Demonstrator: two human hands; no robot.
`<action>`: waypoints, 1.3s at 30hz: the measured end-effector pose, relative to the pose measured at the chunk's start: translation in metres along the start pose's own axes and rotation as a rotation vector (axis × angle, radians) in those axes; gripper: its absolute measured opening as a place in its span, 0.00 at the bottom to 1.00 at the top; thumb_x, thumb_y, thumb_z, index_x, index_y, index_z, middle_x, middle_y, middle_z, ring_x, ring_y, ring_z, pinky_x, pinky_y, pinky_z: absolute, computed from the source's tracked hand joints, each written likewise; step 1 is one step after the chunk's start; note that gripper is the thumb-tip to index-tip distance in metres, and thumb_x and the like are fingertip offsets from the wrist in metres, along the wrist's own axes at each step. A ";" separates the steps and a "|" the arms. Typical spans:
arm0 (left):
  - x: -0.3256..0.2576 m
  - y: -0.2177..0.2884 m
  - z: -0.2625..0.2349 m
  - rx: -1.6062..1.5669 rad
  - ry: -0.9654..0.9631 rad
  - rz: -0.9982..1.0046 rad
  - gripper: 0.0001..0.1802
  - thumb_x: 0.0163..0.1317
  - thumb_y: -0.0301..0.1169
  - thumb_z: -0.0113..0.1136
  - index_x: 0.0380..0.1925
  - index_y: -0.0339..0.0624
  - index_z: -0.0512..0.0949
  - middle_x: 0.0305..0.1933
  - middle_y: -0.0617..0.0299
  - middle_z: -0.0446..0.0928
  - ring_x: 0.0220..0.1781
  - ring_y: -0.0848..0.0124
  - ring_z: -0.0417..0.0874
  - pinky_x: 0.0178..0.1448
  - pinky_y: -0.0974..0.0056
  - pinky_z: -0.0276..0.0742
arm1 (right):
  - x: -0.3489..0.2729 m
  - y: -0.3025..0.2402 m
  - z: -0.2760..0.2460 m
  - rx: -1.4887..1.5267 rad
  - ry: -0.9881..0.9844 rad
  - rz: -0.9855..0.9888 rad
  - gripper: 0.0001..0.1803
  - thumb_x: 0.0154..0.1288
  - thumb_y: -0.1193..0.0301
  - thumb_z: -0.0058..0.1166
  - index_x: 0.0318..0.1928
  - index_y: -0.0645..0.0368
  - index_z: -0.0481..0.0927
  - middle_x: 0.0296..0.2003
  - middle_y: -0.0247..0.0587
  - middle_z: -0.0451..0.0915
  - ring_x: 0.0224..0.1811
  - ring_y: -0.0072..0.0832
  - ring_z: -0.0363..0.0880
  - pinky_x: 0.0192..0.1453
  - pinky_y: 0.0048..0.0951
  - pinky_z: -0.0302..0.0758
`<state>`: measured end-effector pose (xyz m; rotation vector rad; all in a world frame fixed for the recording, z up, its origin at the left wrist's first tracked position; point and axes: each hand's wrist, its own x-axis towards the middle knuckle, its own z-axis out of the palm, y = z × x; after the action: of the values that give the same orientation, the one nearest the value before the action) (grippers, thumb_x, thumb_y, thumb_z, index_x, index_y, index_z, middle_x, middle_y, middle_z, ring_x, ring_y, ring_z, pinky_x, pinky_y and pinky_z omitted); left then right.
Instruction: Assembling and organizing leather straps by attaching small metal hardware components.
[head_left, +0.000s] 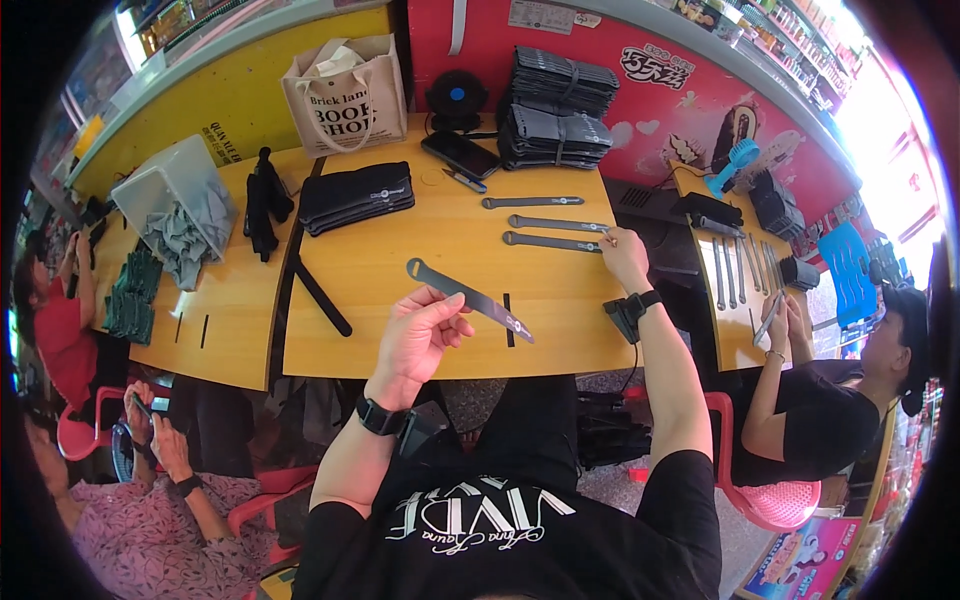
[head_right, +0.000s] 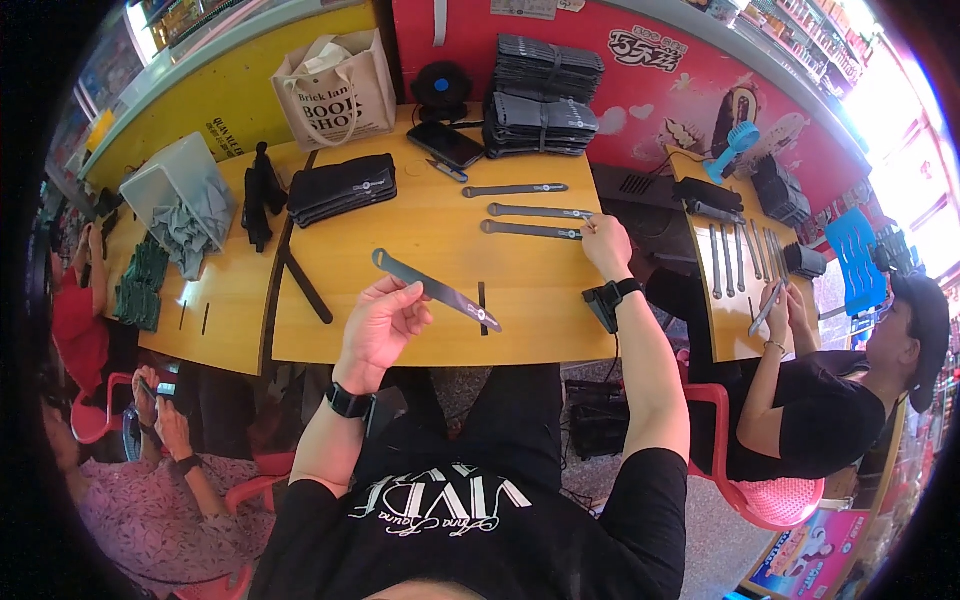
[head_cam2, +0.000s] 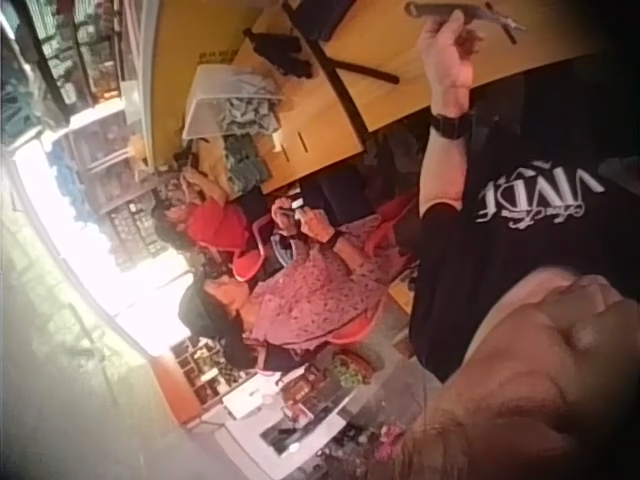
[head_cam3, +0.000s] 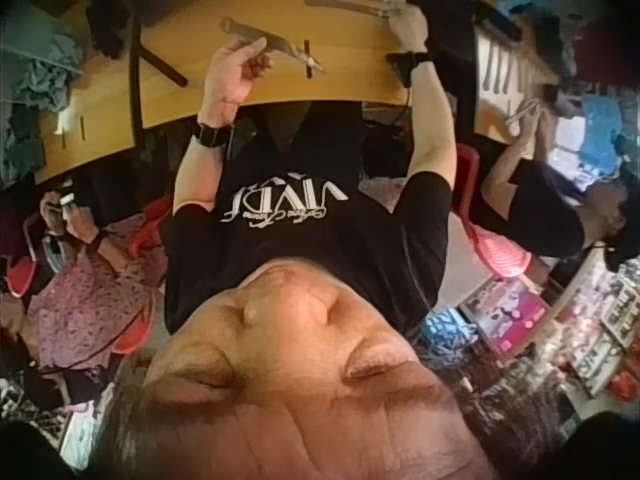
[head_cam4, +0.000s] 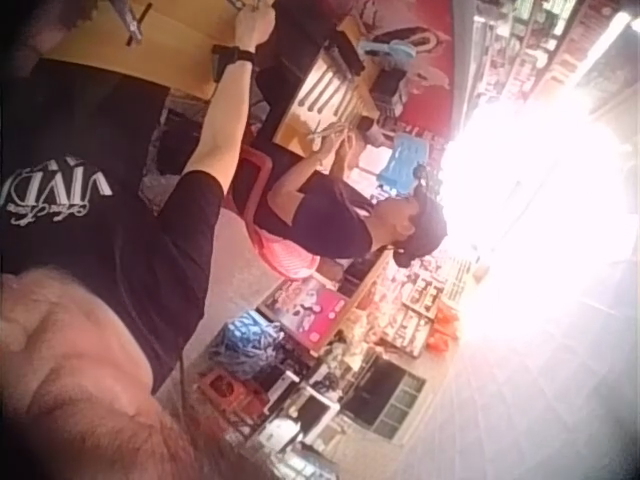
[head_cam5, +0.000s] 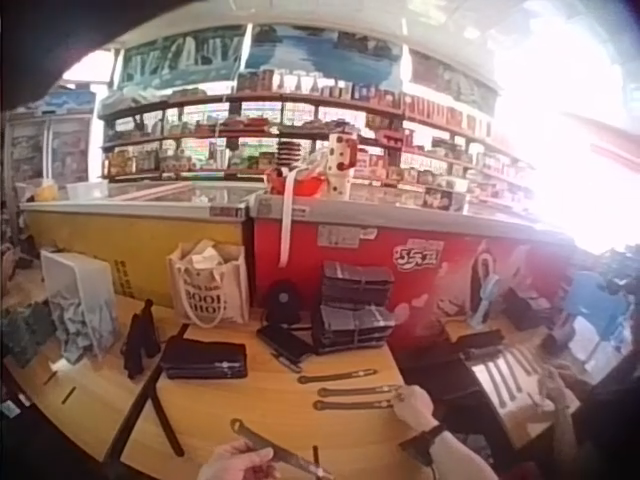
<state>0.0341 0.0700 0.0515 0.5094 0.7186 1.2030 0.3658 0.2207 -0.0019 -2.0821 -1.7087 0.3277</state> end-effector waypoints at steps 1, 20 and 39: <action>0.001 -0.003 0.002 0.004 -0.003 0.000 0.02 0.61 0.26 0.62 0.33 0.41 0.79 0.31 0.60 0.82 0.26 0.72 0.83 0.26 0.74 0.72 | 0.000 0.002 0.001 0.031 0.036 -0.014 0.11 0.60 0.65 0.57 0.35 0.60 0.82 0.32 0.52 0.82 0.39 0.49 0.81 0.39 0.44 0.75; 0.051 -0.038 0.020 -0.077 0.038 -0.156 0.04 0.60 0.28 0.63 0.33 0.43 0.76 0.33 0.60 0.82 0.27 0.71 0.83 0.24 0.74 0.68 | -0.106 -0.005 -0.059 1.101 -0.655 0.041 0.10 0.55 0.80 0.61 0.39 0.65 0.80 0.24 0.35 0.80 0.18 0.10 0.70 0.19 0.12 0.54; 0.134 -0.020 0.038 1.858 -0.014 0.437 0.19 0.57 0.39 0.64 0.41 0.34 0.75 0.39 0.48 0.78 0.42 0.55 0.80 0.42 0.54 0.74 | -0.037 0.024 -0.031 -0.176 0.020 -0.441 0.25 0.51 0.79 0.53 0.54 0.61 0.74 0.38 0.58 0.78 0.27 0.46 0.78 0.31 0.40 0.74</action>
<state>0.0997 0.1932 0.0329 2.2582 1.6641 0.5567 0.3923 0.1761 0.0117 -1.7417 -2.1842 0.0203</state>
